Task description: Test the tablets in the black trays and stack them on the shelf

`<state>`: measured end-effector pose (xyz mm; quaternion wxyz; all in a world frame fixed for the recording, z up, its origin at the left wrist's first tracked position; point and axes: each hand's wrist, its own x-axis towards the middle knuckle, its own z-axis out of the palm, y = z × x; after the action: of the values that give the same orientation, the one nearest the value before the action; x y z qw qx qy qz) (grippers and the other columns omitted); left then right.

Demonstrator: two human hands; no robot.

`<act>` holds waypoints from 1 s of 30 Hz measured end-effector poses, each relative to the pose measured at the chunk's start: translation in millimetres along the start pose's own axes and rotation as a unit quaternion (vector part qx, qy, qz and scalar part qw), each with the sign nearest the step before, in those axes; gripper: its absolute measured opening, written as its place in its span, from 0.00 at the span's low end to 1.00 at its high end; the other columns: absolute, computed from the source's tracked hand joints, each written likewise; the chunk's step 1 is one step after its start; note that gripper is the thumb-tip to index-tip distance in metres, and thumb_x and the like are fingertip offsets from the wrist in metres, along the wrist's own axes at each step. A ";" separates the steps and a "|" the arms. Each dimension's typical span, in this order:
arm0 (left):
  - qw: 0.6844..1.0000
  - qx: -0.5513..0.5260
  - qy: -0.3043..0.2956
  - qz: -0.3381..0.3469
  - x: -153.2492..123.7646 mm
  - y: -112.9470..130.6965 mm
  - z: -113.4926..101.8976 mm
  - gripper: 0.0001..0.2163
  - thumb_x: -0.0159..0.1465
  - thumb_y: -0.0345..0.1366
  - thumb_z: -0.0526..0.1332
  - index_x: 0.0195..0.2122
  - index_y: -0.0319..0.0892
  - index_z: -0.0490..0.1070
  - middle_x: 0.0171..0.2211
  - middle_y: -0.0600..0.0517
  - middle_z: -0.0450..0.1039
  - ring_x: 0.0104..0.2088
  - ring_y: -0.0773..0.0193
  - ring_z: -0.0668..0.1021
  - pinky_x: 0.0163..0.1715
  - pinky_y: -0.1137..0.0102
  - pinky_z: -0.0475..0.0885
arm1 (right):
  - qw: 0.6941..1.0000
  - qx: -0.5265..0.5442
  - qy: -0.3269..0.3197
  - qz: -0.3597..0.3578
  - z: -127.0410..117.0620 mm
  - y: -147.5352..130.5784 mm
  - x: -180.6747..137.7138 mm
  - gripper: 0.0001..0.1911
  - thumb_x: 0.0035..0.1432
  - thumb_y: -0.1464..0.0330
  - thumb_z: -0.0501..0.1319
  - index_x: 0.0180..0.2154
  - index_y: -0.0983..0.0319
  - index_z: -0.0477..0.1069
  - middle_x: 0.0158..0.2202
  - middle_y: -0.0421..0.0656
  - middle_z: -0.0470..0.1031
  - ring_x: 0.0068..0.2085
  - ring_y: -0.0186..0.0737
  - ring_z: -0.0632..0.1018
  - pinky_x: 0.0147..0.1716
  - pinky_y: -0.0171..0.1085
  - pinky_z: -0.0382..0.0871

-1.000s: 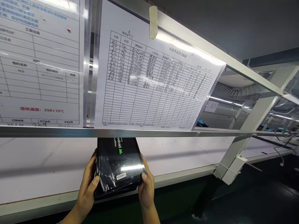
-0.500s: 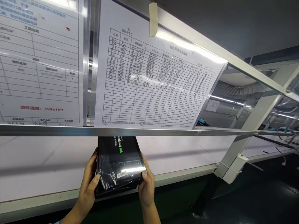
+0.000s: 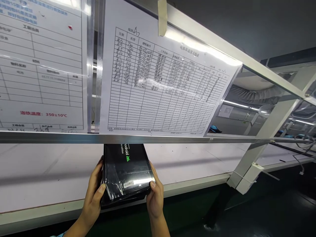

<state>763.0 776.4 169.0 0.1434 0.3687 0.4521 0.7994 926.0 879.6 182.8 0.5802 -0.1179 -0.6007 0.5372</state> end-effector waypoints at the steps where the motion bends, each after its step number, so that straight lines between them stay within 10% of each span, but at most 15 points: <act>1: 1.000 -0.001 0.000 0.000 0.0 -0.4 -0.2 0.27 0.67 0.45 0.55 0.66 0.47 0.58 0.69 0.53 0.55 0.69 0.52 0.56 0.68 0.63 0.54 | 1.000 0.001 0.001 0.002 -0.1 -0.1 0.0 0.28 0.63 0.55 0.57 0.61 0.56 0.68 0.67 0.41 0.62 0.70 0.54 0.55 0.69 0.55 0.51; 30: 1.000 0.002 0.000 -0.001 3.1 -8.4 -5.6 0.26 0.66 0.46 0.57 0.66 0.51 0.60 0.68 0.54 0.58 0.68 0.51 0.58 0.67 0.63 0.58 | 1.000 -0.003 0.002 -0.006 -1.7 2.7 -1.1 0.26 0.63 0.56 0.57 0.61 0.53 0.68 0.67 0.40 0.61 0.69 0.55 0.59 0.69 0.55 0.49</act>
<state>756.0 779.3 161.6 0.1435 0.3688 0.4542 0.7982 926.4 880.6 179.6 0.5841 -0.1170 -0.6018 0.5319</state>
